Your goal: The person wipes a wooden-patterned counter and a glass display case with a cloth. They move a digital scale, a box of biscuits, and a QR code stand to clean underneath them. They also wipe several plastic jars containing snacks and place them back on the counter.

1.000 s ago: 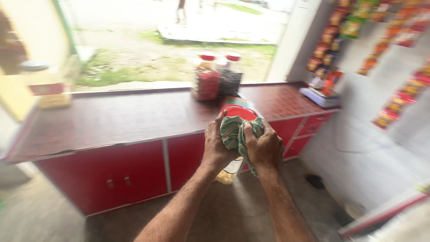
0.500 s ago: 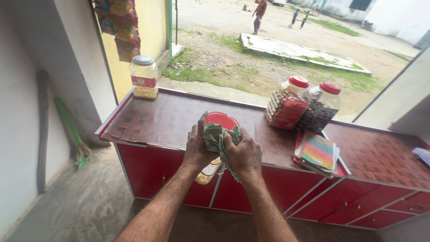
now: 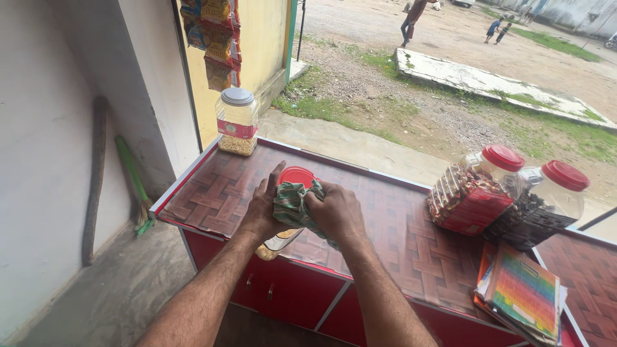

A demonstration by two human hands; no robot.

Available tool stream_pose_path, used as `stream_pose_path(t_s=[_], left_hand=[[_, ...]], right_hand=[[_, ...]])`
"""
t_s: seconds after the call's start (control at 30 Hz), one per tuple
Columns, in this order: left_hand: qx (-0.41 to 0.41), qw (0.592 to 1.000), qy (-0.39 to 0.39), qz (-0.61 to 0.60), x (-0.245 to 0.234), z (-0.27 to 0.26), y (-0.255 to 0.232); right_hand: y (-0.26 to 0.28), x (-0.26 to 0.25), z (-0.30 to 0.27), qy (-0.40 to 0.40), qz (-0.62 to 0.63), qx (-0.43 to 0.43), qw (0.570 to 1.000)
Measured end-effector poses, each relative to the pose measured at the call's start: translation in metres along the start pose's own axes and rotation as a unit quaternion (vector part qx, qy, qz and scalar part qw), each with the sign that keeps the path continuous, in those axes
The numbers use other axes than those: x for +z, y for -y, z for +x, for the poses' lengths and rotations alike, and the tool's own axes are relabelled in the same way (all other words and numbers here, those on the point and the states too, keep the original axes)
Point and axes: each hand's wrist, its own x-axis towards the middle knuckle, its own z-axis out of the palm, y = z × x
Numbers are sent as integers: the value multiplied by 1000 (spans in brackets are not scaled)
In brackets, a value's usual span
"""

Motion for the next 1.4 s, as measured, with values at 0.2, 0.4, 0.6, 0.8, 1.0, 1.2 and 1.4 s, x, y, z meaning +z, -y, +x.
stream_pose_path(t_s=[0.2,0.4,0.6,0.8,1.0,1.2,1.4], left_hand=[[-12,999,43,1,6,76,81],[82,993,79,-15,25,162,160],[-47,969,139,-200,24,207,216],[-69,972,197,-107,20,238,211],[-67,962,151,-216,6,250,232],[-53,978,163,-117,6,259,233],[-24,977,135,-161,17,258,219]], right_hand=[[0,29,98,-225,7,-33,974],[5,126,196,-120,-78,-198,970],[-1,192,253,12,-194,-184,964],[29,202,308,11,-229,2,973],[58,195,299,40,-212,-119,969],[62,185,315,23,-170,-101,980],[29,188,314,6,-145,-177,973]])
